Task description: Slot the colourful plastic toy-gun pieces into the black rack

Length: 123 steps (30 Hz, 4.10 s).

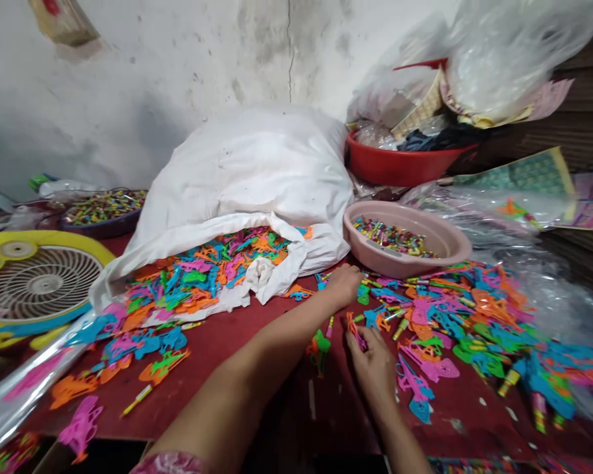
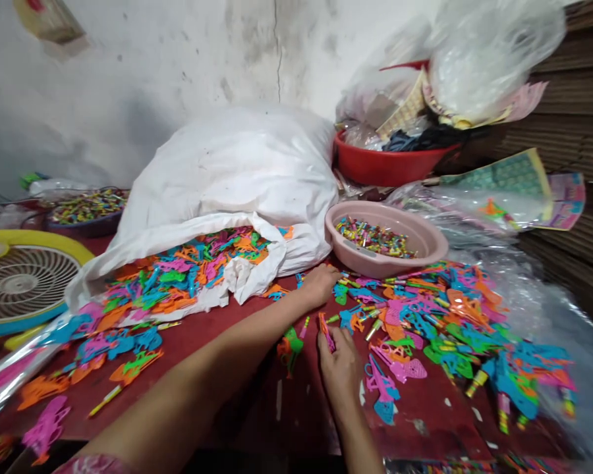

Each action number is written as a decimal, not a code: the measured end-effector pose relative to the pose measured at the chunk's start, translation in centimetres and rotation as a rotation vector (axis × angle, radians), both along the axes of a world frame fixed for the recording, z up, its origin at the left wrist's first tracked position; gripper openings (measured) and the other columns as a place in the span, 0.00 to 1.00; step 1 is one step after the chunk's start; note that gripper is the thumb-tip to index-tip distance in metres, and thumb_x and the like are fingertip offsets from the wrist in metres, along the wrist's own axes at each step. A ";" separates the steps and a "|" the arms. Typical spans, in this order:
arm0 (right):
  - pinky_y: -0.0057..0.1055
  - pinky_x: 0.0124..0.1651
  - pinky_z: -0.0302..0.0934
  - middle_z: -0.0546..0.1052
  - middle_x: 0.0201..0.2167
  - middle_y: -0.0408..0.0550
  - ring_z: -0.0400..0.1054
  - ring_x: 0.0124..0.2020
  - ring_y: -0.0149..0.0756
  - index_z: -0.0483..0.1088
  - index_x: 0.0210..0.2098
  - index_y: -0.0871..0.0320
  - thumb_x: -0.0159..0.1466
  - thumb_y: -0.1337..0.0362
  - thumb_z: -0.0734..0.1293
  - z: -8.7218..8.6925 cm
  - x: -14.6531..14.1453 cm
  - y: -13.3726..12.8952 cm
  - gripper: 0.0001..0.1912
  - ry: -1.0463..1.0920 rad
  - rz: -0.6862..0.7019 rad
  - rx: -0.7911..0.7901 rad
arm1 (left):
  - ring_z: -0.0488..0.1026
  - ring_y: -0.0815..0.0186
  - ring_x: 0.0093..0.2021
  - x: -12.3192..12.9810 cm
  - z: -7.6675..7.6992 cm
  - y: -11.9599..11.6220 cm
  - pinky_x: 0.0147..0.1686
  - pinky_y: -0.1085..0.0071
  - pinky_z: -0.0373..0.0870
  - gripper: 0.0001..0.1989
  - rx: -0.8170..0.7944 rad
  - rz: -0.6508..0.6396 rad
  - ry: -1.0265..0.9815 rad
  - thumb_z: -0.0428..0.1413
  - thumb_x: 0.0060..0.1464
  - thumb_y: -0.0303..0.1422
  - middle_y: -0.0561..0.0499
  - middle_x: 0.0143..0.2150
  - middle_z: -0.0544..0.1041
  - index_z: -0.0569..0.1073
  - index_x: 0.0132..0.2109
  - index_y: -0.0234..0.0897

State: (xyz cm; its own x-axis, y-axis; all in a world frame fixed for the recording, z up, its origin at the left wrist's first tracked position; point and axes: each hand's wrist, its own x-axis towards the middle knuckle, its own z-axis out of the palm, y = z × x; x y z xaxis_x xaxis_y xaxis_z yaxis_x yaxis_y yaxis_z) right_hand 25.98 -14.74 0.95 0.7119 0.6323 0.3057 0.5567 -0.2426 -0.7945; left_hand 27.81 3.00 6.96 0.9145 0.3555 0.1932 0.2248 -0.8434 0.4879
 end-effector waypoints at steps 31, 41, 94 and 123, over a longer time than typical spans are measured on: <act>0.26 0.32 0.59 0.71 0.27 0.41 0.62 0.28 0.30 0.70 0.32 0.58 0.59 0.52 0.71 6.6 -6.2 -1.3 0.15 0.332 0.019 0.294 | 0.62 0.75 0.22 -17.6 -1.2 -9.9 0.23 0.77 0.56 0.06 -0.826 0.400 -0.558 0.59 0.52 0.33 0.59 0.25 0.69 0.71 0.36 0.36; 0.25 0.28 0.55 0.67 0.24 0.39 0.59 0.25 0.28 0.67 0.30 0.57 0.63 0.54 0.68 6.6 -7.0 -2.0 0.14 0.121 0.061 0.190 | 0.65 0.74 0.25 -18.3 -1.7 -10.9 0.27 0.77 0.58 0.03 -0.642 0.466 -0.502 0.59 0.52 0.29 0.59 0.26 0.71 0.72 0.35 0.38; 0.27 0.25 0.56 0.72 0.22 0.41 0.62 0.22 0.30 0.70 0.30 0.59 0.46 0.50 0.78 3.1 -5.4 1.4 0.23 0.521 0.239 0.117 | 0.66 0.51 0.55 -28.2 -5.4 -14.2 0.55 0.52 0.67 0.21 0.131 0.480 -0.009 0.59 0.57 0.41 0.43 0.60 0.69 0.71 0.55 0.38; 0.30 0.31 0.61 0.75 0.23 0.42 0.65 0.25 0.33 0.72 0.31 0.57 0.51 0.48 0.72 1.2 -7.5 6.8 0.19 0.337 0.465 -0.045 | 0.57 0.47 0.68 -27.8 -6.4 -13.3 0.67 0.48 0.53 0.28 0.059 0.412 -0.084 0.51 0.62 0.44 0.34 0.68 0.61 0.65 0.63 0.31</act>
